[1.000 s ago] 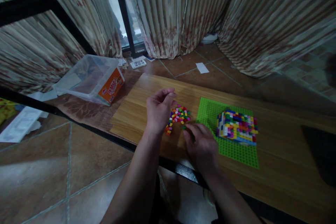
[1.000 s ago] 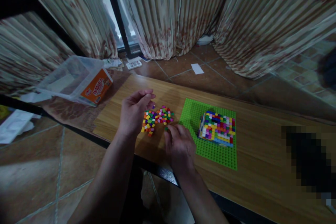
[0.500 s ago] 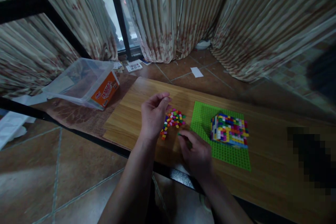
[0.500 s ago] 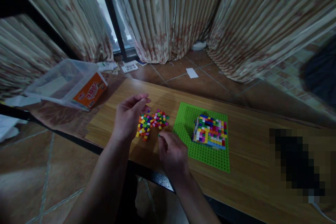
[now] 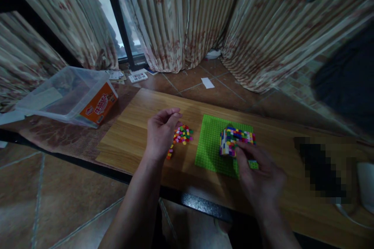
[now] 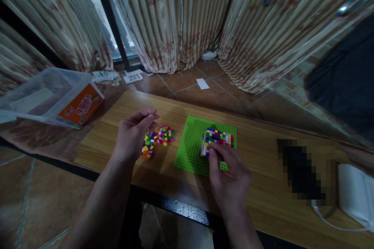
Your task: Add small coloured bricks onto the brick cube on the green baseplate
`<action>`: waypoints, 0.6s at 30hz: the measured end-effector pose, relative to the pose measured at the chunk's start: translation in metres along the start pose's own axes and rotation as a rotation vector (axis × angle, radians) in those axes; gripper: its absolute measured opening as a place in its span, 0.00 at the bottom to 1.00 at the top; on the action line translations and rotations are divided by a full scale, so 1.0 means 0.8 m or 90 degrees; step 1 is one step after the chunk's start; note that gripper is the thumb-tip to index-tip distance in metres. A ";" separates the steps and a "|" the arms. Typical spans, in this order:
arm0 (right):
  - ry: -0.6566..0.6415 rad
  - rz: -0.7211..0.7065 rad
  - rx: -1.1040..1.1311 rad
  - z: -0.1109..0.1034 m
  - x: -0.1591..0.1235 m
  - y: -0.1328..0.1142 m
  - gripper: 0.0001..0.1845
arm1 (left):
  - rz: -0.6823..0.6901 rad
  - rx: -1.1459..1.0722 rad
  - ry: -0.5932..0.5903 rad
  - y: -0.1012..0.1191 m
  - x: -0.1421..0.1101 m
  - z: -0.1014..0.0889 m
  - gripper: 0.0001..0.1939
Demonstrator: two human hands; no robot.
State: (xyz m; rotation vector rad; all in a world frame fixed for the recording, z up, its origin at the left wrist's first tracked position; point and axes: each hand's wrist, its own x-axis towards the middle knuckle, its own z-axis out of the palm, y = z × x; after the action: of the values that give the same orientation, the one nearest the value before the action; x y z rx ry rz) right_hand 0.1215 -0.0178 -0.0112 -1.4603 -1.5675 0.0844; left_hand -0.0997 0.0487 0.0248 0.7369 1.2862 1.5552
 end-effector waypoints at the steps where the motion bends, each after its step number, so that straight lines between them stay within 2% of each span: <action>1: -0.006 -0.002 -0.023 -0.004 0.002 0.006 0.09 | -0.001 -0.001 -0.002 -0.001 0.000 0.001 0.09; 7: -0.032 -0.024 -0.103 -0.003 0.003 0.024 0.11 | -0.008 -0.001 -0.015 -0.005 -0.001 0.009 0.10; 18: -0.018 -0.009 -0.082 0.007 0.001 0.029 0.10 | -0.035 -0.006 -0.025 -0.006 -0.005 0.013 0.10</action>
State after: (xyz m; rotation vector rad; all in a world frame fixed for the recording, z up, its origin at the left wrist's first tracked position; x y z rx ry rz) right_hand 0.1350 -0.0077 -0.0276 -1.5531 -1.6323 -0.0044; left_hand -0.0875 0.0492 0.0234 0.7167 1.2599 1.4946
